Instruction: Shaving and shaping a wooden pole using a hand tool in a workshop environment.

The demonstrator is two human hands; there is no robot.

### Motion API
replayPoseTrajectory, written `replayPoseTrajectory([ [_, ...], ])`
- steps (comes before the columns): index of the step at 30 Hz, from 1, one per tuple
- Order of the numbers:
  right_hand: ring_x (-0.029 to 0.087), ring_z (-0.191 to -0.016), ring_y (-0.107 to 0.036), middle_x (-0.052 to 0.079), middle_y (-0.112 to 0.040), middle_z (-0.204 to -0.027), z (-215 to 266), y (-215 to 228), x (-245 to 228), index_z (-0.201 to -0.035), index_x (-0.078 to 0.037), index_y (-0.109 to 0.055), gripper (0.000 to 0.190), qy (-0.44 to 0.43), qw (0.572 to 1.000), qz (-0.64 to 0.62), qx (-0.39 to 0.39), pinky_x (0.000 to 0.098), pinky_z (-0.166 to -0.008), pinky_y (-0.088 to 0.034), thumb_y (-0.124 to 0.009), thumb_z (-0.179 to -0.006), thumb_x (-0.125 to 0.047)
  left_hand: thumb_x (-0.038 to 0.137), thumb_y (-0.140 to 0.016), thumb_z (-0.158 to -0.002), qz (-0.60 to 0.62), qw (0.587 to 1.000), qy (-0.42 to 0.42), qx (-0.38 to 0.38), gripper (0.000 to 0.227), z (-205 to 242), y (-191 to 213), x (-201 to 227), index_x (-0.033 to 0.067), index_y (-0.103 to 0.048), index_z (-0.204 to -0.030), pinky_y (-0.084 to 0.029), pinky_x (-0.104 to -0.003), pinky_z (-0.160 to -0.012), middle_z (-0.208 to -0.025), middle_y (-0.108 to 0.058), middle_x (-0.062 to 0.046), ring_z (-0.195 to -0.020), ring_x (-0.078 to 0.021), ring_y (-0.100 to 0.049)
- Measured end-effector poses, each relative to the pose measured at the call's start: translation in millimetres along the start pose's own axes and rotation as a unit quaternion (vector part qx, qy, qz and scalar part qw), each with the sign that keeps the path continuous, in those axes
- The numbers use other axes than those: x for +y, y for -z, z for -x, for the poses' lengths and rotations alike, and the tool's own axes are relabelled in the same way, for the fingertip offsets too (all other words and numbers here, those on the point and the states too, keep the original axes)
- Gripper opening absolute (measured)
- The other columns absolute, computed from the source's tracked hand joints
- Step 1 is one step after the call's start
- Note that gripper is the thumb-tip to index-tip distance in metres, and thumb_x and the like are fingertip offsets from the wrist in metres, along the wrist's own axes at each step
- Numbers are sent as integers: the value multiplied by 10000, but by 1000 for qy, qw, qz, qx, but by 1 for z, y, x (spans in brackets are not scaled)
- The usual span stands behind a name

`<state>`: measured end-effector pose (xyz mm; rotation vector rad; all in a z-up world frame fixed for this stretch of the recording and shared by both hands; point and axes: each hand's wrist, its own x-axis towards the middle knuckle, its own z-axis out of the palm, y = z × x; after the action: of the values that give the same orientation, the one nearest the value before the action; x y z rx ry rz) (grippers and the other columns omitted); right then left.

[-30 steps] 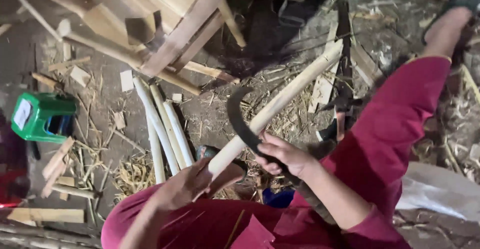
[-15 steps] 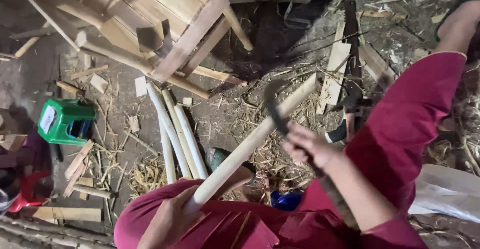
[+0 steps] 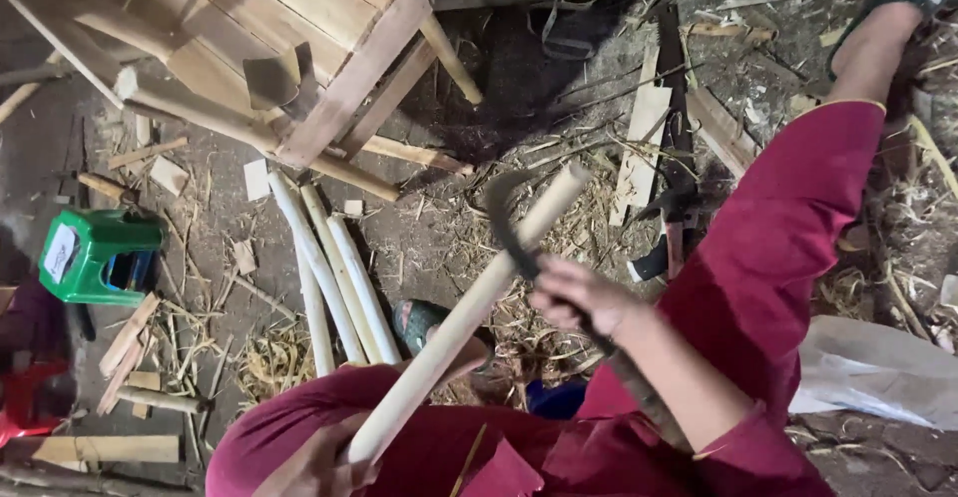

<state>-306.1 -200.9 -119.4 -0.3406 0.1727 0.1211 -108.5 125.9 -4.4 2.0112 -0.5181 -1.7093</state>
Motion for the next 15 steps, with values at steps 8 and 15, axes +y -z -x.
replayPoseTrajectory([
  [8, 60, -506, -519, 35, -606, -756, -18, -62, 92, -1535, -194, -127, 720, -164, 977, 27, -135, 144, -408, -410, -519, -941, -84, -23, -717, -728, 270, 958, 86, -45, 737, -22, 7, -23, -70, -330, -1355, -539, -338, -584, -971, -578, -208, -721, -260, -638],
  [15, 72, -346, -431, 88, -566, -574, -10, -6, 21, -1068, 89, -459, 231, -24, 997, 41, -55, 173, -248, -312, -555, -918, -60, 92, -743, -712, 27, 1000, 7, -3, 667, 6, 16, -53, 80, -451, -1311, -571, -341, -960, -1178, -714, -121, -1071, -204, -744],
])
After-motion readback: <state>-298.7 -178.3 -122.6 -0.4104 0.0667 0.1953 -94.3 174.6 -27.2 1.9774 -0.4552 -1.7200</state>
